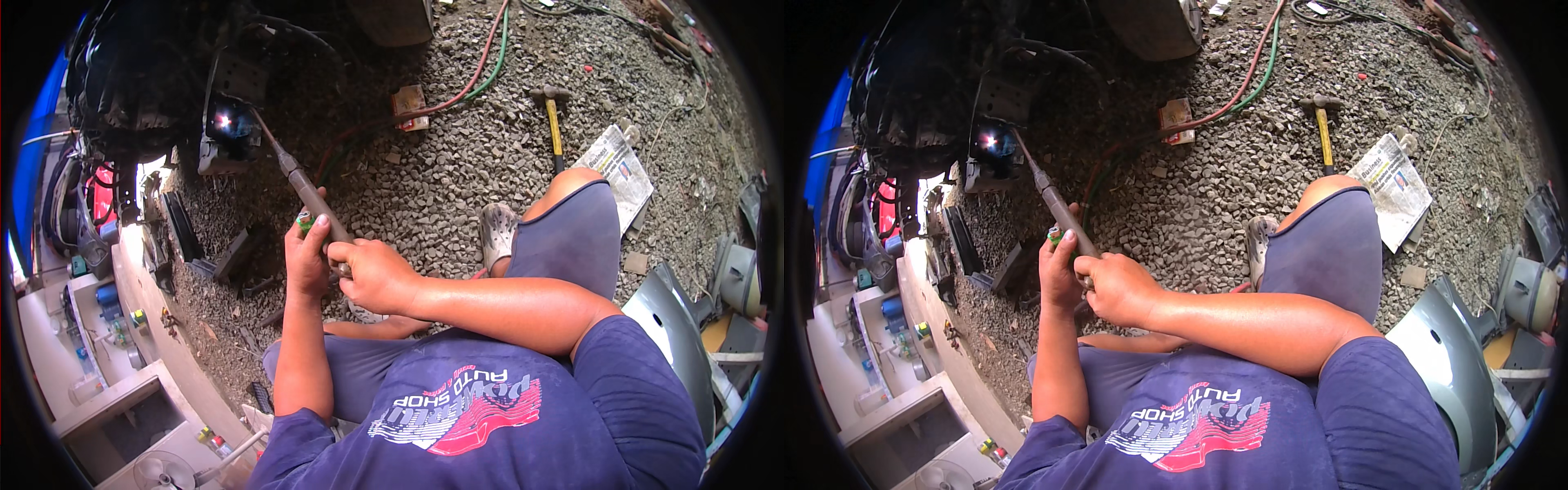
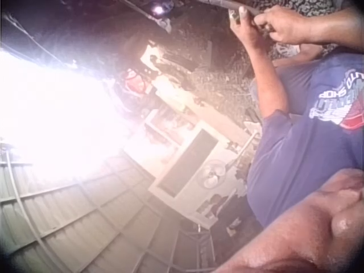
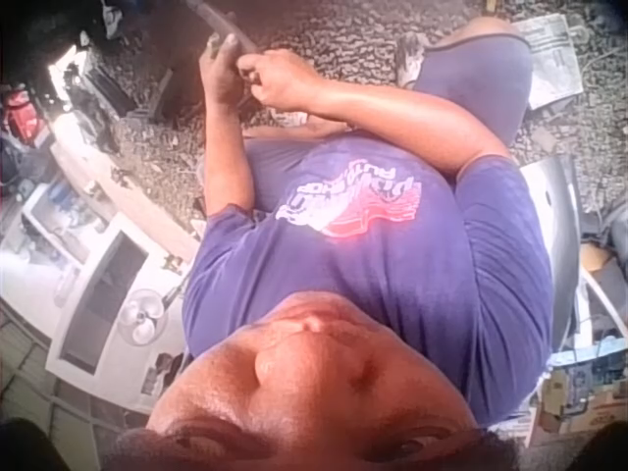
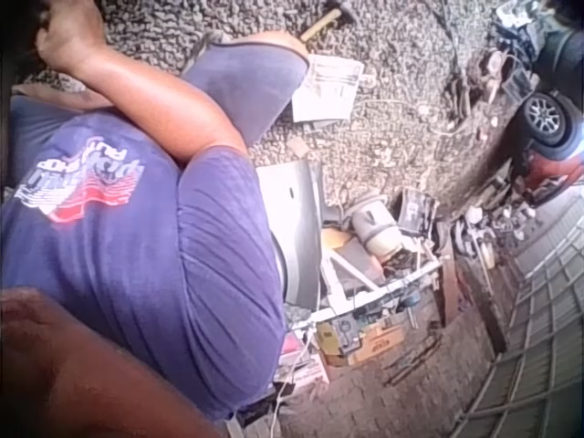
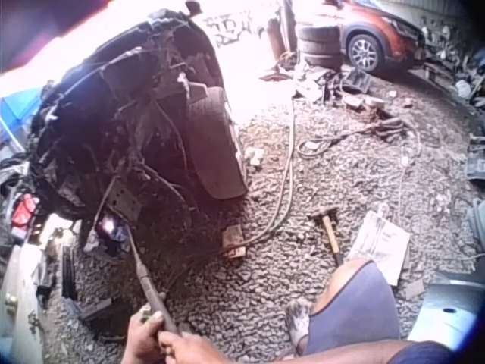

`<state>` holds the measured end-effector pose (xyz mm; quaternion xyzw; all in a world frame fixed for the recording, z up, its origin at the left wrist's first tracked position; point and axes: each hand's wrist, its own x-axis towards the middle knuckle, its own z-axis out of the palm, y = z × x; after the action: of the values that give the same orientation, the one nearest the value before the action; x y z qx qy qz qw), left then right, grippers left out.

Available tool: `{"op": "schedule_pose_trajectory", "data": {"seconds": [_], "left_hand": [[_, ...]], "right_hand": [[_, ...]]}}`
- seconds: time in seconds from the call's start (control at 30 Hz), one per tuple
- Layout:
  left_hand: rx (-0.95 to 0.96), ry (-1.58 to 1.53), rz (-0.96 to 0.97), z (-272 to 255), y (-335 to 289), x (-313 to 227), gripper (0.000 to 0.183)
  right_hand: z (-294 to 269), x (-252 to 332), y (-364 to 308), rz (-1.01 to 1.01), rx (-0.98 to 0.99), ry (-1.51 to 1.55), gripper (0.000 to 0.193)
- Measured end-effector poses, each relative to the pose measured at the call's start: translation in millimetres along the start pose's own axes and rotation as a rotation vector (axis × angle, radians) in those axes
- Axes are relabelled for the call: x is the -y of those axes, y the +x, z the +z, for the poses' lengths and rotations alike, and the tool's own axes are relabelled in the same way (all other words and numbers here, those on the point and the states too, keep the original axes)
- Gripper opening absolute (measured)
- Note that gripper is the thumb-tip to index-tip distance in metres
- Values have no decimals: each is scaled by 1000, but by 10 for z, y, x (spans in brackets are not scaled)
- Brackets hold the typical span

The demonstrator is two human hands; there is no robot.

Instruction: Heating a metal vehicle frame component with a blowtorch and striking it with a hammer to adjust its shape.

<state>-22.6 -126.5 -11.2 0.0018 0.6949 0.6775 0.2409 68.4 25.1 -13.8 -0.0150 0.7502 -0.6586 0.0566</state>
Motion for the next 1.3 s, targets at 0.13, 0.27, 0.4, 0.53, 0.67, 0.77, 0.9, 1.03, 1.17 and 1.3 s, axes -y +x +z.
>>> {"op": "schedule_pose_trajectory", "data": {"seconds": [0.13, 0.27, 0.4, 0.53, 0.67, 0.77, 0.9, 1.03, 1.17, 1.3], "left_hand": [[-13, 14, 3, 65, -18, -51, 58], [-2, 18, -17, 72, 0, -56, 57], [-4, 21, -30, 30, 14, -19, 56], [-15, 39, -13, 64, 32, -34, 56], [-46, 37, -6, 86, 75, -29, 56], [-57, 47, -7, 28, 127, 44, 57], [-75, 26, -34, 1, 156, 89, 56], [-89, 32, -61, -46, 180, 138, 56], [-90, 41, -68, 2, 210, 176, 57], [-84, 52, -68, -10, 215, 161, 58]], "right_hand": [[-14, 12, -14, -3, -5, -1, 22], [19, -16, -11, -9, -27, 15, 22], [31, -22, 1, -8, -42, 21, 22], [32, -42, 21, -28, -47, 9, 23], [63, -103, 67, -21, -32, -2, 24], [91, -119, 102, -10, -46, -14, 27], [121, -144, 115, 30, -11, -103, 32], [165, -164, 110, 51, 9, -252, 30], [157, -243, 155, 72, 38, -368, 33], [200, -340, 171, 22, 14, -447, 37]]}}
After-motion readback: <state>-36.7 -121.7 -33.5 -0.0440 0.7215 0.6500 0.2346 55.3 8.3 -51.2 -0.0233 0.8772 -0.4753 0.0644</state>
